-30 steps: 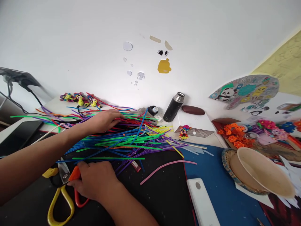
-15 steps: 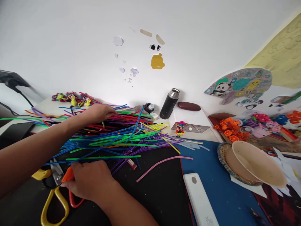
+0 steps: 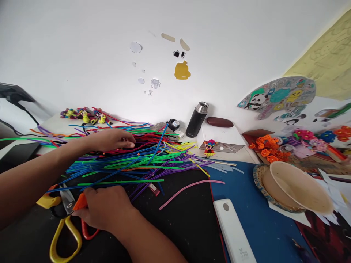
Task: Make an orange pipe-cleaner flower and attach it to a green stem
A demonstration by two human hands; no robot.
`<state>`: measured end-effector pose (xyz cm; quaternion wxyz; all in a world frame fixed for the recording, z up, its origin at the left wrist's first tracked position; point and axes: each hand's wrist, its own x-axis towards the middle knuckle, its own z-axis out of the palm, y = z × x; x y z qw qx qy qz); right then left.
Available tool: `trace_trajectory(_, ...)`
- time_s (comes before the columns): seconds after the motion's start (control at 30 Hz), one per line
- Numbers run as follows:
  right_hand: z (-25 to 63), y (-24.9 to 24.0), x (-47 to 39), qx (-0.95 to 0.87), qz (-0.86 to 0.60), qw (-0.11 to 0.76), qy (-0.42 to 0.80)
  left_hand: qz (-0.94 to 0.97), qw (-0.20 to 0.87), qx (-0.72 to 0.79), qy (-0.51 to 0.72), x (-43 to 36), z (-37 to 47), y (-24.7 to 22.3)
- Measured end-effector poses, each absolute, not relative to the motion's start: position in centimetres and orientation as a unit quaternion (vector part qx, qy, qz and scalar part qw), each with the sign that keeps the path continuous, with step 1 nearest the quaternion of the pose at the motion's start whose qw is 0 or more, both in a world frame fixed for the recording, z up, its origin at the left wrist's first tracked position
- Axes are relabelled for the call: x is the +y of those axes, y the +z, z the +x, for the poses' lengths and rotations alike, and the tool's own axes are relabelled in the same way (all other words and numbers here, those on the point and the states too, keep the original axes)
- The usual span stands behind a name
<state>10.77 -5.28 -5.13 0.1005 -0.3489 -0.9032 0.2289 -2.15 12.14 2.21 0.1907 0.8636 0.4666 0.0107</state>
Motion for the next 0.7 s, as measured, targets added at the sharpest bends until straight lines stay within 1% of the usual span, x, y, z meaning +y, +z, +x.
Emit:
trace_trajectory(0.1, 10.7, -5.1, -5.2, -0.905, -0.348, 0.093, 0.228, 0.859, 0.131, 0.493, 0.028, 12.6, -1.3, 1.5)
trace_trajectory(0.27, 10.6, -5.3, -5.2, -0.905, -0.348, 0.094, 0.224, 0.851, 0.036, 0.523, 0.011, 13.9, 0.0, -0.9)
trace_trajectory(0.37, 10.6, -5.5, -5.2, -0.906, -0.348, 0.095, 0.221, 0.846, 0.025, 0.533, 0.011, 14.7, 0.1, -1.8)
trace_trajectory(0.5, 10.6, -5.4, -5.2, -0.907, -0.347, 0.086, 0.222, 0.842, 0.013, 0.539, 0.017, 16.0, -0.2, -1.5)
trace_trajectory(0.7, 10.5, -5.3, -5.1, -0.905, -0.349, 0.082, 0.227, 0.824, -0.01, 0.557, 0.104, 18.3, -0.4, 0.5)
